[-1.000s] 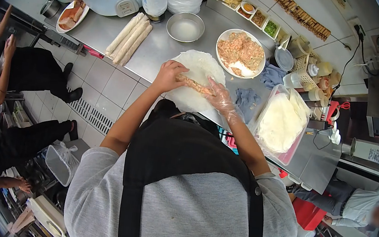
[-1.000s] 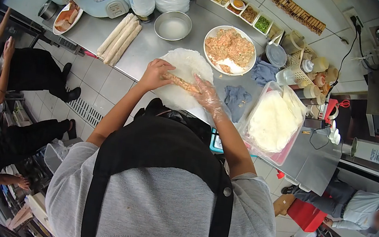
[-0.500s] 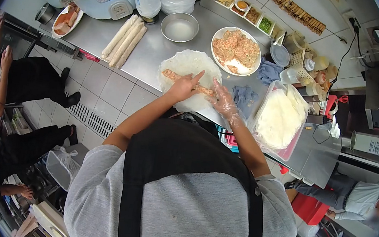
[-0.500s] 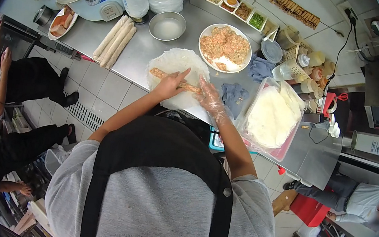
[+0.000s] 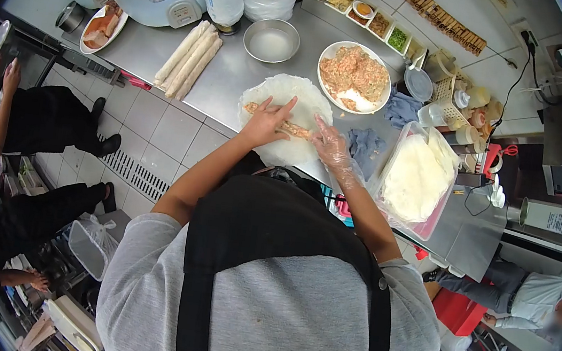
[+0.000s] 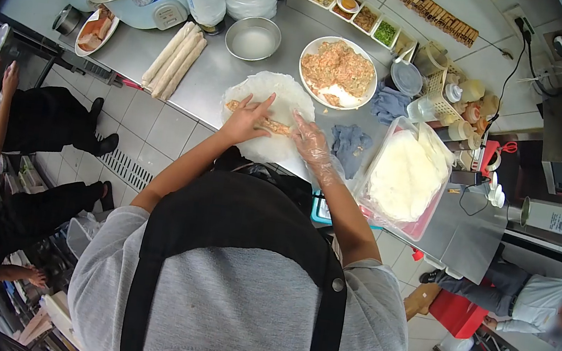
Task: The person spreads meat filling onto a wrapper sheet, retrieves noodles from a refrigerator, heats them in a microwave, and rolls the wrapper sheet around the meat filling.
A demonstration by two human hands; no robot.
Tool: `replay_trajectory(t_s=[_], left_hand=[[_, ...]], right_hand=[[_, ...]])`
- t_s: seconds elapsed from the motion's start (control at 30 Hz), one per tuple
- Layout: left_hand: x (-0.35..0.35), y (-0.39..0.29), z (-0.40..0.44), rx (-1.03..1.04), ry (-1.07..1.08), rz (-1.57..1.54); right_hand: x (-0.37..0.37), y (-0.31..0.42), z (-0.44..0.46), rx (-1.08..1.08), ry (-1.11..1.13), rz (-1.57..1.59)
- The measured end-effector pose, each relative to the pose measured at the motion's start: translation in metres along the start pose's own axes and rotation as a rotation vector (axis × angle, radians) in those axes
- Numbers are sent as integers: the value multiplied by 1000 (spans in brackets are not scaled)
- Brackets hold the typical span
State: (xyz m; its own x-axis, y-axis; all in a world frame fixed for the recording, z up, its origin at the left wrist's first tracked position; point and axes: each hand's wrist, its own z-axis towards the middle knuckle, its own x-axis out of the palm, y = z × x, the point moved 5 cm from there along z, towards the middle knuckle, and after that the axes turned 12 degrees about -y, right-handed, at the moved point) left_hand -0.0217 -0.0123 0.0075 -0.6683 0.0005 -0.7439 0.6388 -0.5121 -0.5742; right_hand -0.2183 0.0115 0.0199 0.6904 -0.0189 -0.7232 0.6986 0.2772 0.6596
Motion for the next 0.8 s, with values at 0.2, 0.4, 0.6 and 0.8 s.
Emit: replay_trajectory(t_s=[0.2, 0.4, 0.6, 0.8], left_hand=[[-24, 13, -4, -92, 26, -22], [-31, 18, -8, -147, 57, 86], [-41, 37, -18, -198, 90, 30], [-41, 40, 6, -133, 99, 14]], right_hand=[[27, 32, 24, -348, -15, 127], [58, 36, 34, -282, 55, 84], [55, 36, 39, -139, 200, 77], [61, 49, 43, -243, 33, 25]])
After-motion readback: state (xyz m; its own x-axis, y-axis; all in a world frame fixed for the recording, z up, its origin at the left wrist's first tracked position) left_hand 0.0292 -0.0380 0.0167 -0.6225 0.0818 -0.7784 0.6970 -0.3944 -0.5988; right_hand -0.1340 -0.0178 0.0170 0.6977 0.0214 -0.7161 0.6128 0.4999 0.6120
